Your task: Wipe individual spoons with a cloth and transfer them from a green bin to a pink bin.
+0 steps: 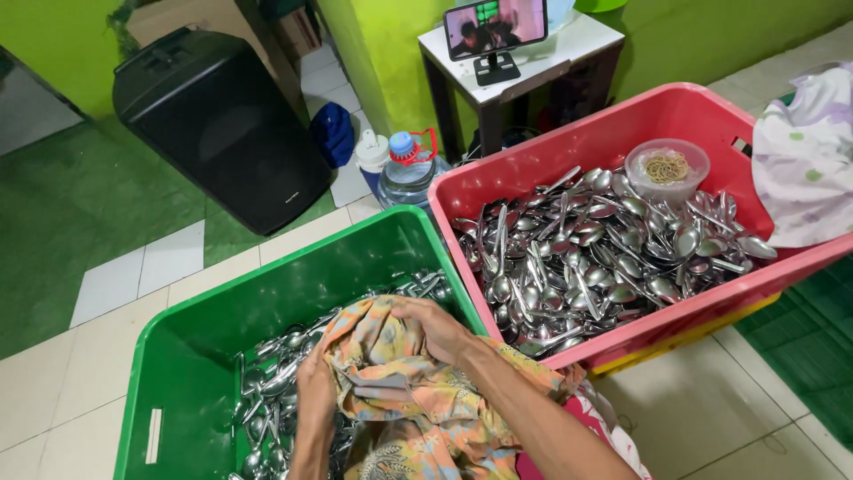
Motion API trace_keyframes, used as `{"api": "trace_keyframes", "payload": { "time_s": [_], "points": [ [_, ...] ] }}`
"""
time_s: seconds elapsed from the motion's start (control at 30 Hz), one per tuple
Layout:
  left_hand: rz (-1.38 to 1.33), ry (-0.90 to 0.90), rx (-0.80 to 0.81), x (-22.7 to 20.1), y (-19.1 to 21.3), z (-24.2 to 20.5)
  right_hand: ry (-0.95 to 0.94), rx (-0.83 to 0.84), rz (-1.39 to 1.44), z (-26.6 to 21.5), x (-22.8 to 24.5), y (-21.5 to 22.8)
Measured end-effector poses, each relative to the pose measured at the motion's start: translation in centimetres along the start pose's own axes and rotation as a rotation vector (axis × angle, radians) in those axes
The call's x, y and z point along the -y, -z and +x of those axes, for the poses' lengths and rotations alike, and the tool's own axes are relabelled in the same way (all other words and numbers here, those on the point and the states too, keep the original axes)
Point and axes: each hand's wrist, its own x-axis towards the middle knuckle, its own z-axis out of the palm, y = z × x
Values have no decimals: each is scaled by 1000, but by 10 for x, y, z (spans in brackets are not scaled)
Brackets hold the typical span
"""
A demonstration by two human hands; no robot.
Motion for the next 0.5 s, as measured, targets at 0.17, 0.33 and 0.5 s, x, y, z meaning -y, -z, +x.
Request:
{"api": "trace_keyframes", "payload": {
  "time_s": [0.17, 0.33, 0.5],
  "points": [
    [104, 108, 102, -1, -19, -2, 43, -24, 4, 2, 6, 1],
    [209, 114, 222, 30, -47, -11, 93, 185, 124, 12, 1, 10],
    [127, 248, 410, 21, -45, -23, 196, -337, -656, 0, 12, -7]
  ]
}}
